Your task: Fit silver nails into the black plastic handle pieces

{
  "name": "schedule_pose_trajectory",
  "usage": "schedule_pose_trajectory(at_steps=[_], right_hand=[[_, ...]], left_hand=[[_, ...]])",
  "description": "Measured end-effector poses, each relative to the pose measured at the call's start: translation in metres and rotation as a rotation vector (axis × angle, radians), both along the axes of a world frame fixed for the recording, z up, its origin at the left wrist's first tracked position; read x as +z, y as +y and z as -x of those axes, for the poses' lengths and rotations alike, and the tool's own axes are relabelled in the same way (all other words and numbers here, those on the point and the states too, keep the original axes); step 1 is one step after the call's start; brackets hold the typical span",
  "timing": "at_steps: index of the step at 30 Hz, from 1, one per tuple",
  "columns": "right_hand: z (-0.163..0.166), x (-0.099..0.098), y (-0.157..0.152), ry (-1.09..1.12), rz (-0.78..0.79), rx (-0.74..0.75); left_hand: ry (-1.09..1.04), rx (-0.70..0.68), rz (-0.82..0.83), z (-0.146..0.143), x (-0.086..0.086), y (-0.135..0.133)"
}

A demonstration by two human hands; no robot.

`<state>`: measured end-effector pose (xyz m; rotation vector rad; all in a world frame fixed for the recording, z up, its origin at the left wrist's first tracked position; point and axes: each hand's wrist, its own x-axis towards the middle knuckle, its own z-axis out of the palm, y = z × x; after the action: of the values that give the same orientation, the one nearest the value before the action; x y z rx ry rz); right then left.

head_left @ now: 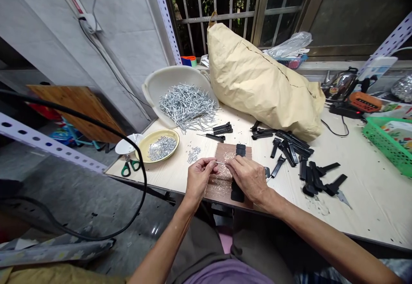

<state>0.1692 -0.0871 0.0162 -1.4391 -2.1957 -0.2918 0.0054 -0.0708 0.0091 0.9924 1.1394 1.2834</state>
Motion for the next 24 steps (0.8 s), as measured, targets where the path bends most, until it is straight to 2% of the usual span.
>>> schedule_pose_trajectory(at_steps=[6, 12, 17, 24], right_hand=[[0.002, -0.003, -0.001, -0.011, 0.006, -0.003], [0.005, -0.008, 0.000, 0.099, 0.085, -0.001], [0.007, -0.007, 0.003, 0.067, 0.083, -0.011], [0.008, -0.011, 0.006, 0.134, 0.134, 0.006]], left_hand=[[0.098, -0.063, -0.023, 0.003, 0.001, 0.001], [0.075, -0.041, -0.011, 0.003, -0.002, 0.002], [0.100, -0.023, -0.028, 0.004, -0.007, 0.003], [0.078, -0.022, -0.025, 0.003, -0.012, 0.005]])
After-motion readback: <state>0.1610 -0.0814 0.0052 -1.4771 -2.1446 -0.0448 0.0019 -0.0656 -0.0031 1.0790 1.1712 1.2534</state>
